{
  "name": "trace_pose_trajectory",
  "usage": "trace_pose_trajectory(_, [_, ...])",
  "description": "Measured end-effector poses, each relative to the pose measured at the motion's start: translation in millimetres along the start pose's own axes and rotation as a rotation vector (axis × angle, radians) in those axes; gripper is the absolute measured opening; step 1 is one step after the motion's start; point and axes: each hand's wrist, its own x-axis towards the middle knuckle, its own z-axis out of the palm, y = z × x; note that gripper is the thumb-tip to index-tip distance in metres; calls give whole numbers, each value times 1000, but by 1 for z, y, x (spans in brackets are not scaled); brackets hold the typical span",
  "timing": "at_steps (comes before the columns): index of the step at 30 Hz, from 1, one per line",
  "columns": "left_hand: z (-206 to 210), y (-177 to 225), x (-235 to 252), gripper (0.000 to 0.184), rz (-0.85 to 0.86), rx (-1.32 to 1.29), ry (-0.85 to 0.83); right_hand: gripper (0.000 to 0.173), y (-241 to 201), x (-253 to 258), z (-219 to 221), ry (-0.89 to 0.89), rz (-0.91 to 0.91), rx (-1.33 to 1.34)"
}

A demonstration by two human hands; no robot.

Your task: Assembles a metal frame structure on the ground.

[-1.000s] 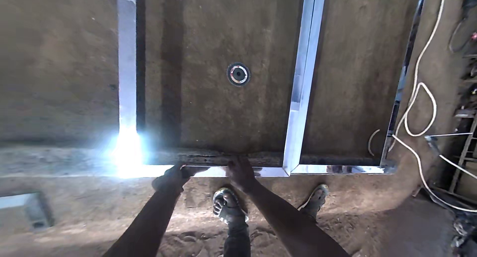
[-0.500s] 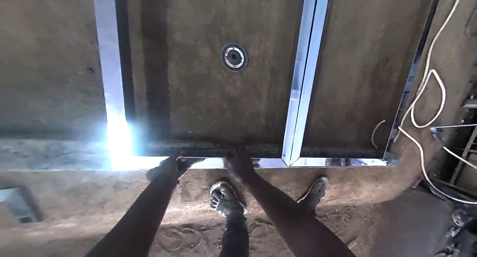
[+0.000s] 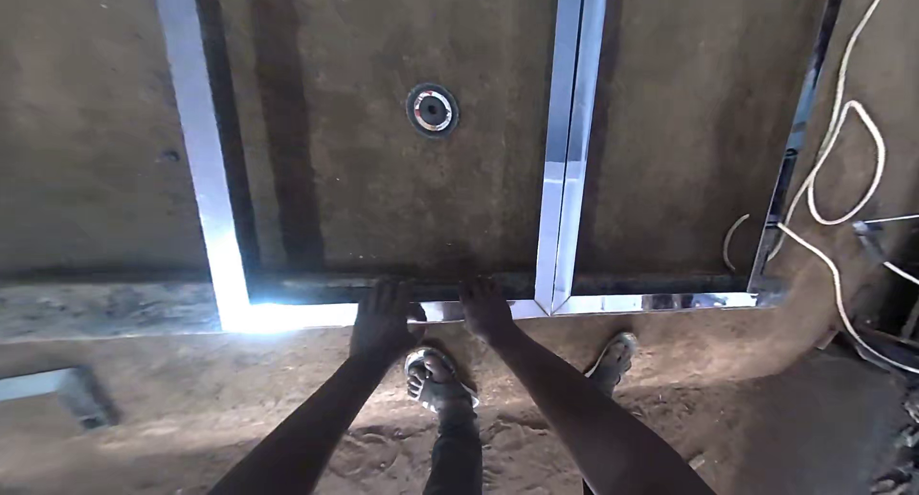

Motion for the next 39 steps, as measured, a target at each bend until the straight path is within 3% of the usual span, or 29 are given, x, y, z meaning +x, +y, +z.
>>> trace_pose_trajectory(4, [17,32,34,104,185,172,-196,50,0,2,7,14,-15,9])
trace_pose_trajectory(6, [22,47,48,105,206,201,-312,51,0,2,9,38,-32,16])
trace_pose_trajectory(8, [25,55,55,94,229,213,-369,48,0,0,6,37,-37,39])
trace_pose_trajectory(12, [19,65,55,66,189,175,-363,46,0,0,4,36,-24,79])
trace_pose_trajectory(21, [14,73,53,74,174,240,-423,50,1,0,6,31,-23,91])
trace_pose_trajectory(27, [19,68,56,66,183,212,-386,49,0,0,2,26,-30,64])
trace_pose_trajectory(39, [17,69,57,69,119,166,-399,48,0,5,4,8,-23,32])
